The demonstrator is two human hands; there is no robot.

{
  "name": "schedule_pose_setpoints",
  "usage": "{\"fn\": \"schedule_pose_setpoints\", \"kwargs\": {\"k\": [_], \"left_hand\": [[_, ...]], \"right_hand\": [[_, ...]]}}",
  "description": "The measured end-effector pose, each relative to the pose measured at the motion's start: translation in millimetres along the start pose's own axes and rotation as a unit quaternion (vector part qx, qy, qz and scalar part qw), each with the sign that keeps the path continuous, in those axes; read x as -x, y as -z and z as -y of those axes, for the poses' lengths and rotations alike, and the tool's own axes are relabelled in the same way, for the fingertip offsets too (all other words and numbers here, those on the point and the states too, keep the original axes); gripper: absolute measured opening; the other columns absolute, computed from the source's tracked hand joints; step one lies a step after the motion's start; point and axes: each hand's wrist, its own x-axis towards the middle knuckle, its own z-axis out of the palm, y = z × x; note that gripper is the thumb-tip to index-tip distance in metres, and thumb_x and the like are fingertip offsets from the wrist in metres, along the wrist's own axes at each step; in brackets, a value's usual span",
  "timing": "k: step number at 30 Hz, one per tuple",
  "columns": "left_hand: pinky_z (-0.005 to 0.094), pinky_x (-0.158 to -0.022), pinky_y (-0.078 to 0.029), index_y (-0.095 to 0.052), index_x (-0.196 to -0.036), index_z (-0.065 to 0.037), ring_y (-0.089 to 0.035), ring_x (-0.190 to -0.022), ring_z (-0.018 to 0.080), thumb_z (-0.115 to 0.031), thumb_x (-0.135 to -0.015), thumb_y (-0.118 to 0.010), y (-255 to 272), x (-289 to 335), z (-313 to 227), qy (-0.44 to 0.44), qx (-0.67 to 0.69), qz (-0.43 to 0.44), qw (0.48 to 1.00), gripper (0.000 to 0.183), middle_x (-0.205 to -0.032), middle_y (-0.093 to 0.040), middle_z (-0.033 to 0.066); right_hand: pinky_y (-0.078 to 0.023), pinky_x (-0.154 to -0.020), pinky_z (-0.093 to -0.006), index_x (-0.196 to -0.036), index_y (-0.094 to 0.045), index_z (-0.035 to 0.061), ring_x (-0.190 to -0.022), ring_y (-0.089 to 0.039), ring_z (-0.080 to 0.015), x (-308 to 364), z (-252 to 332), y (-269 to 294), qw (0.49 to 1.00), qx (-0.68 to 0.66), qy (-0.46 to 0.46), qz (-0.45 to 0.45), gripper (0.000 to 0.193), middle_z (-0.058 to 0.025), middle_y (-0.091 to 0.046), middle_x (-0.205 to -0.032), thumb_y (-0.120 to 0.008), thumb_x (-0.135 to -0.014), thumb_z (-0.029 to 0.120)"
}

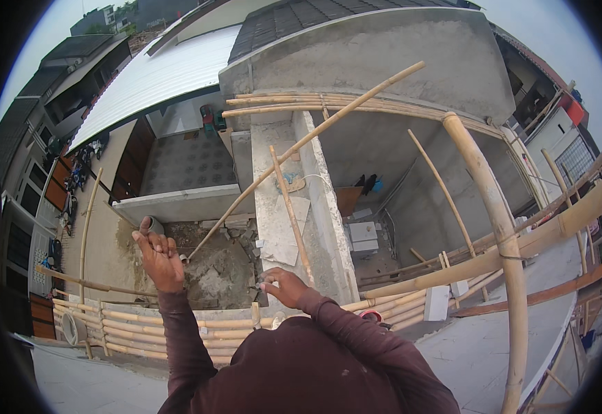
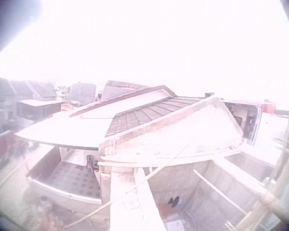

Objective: The person applies mortar to the edge of a masonry block using a trowel and then secures a bamboo pole to the block wall by twisting a wire around the pole and through a pre-drilled hole using pliers.

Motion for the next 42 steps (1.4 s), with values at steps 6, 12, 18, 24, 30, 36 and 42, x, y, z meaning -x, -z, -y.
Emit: {"fn": "schedule_pose_setpoints", "kwargs": {"k": [6, 12, 18, 24, 30, 36, 42], "left_hand": [[0.0196, -0.051, -0.028, -0.047, -0.132, -0.001, -0.025, -0.055, 0.004, -0.04, -0.105, -0.04, 9, -59, -46, -0.118, -0.076, -0.036, 0.989, 0.048, -0.064, -0.029, -0.005], [0.0222, -0.053, -0.028, -0.048, -0.132, -0.002, -0.026, -0.056, 0.0057, -0.039, -0.105, -0.039, -42, -94, 10, -0.068, -0.082, 0.048, 0.993, 0.047, -0.065, -0.031, -0.0048], [0.023, -0.055, -0.027, -0.045, -0.134, 0.0, -0.027, -0.06, 0.008, -0.035, -0.107, -0.036, -122, -158, 28, -0.016, -0.041, 0.139, 0.989, 0.046, -0.069, -0.031, -0.0027], [0.0423, -0.08, -0.052, -0.062, -0.114, -0.005, -0.063, -0.098, 0.0243, -0.024, -0.098, -0.052, -222, -189, 130, 0.251, 0.227, 0.63, 0.699, 0.027, -0.099, -0.065, 0.0154], [0.023, -0.065, -0.033, -0.043, -0.138, 0.0, -0.03, -0.065, 0.0095, -0.028, -0.106, -0.041, -317, -59, 179, 0.091, -0.037, 0.436, 0.895, 0.043, -0.069, -0.032, -0.003], [0.0221, -0.056, -0.028, -0.043, -0.134, 0.005, -0.025, -0.058, 0.0061, -0.033, -0.107, -0.038, -349, 82, 205, 0.228, 0.031, 0.458, 0.859, 0.047, -0.067, -0.03, -0.0034], [0.0203, -0.05, -0.029, -0.051, -0.125, 0.003, -0.029, -0.053, 0.0035, -0.043, -0.104, -0.042, -375, 157, 227, 0.225, 0.009, 0.484, 0.846, 0.051, -0.064, -0.033, -0.0055]], "right_hand": [[-0.053, -0.077, -0.0297, -0.1, -0.059, 0.0069, -0.072, -0.061, -0.0101, 10, 18, -3, 0.709, -0.642, -0.259, 0.132, 0.028, 0.0045, -0.056, -0.071, -0.053, -0.101, 0.034], [-0.054, -0.08, -0.0327, -0.091, -0.056, 0.0111, -0.081, -0.061, -0.0121, 40, 33, 51, 0.756, -0.632, -0.162, 0.06, 0.025, 0.0012, -0.058, -0.084, -0.052, -0.101, 0.034], [-0.055, -0.069, -0.0356, -0.084, -0.052, 0.0119, -0.072, -0.063, -0.0149, 34, 104, 82, 0.661, -0.725, -0.182, 0.063, 0.03, -0.0068, -0.063, -0.089, -0.049, -0.102, 0.036], [-0.042, -0.047, -0.0287, -0.101, -0.056, 0.0038, -0.045, -0.046, -0.0086, 84, 117, 111, 0.804, -0.537, -0.129, -0.22, 0.025, -0.0028, -0.055, -0.07, -0.052, -0.1, 0.028], [-0.045, -0.053, -0.0316, -0.103, -0.064, 0.0013, -0.058, -0.058, -0.013, 131, 113, 112, 0.951, 0.043, 0.037, -0.303, 0.025, -0.0068, -0.059, -0.073, -0.047, -0.099, 0.019], [-0.048, -0.056, -0.0271, -0.106, -0.059, 0.002, -0.06, -0.059, -0.0112, 159, 96, 125, 0.882, -0.38, -0.192, -0.202, 0.036, -0.002, -0.056, -0.069, -0.055, -0.098, 0.037], [-0.028, -0.048, -0.021, -0.111, -0.059, -0.0064, -0.05, -0.032, -0.002, 209, 127, 166, 0.746, -0.434, -0.127, -0.489, 0.04, 0.0069, -0.037, -0.057, -0.048, -0.103, 0.032]]}}
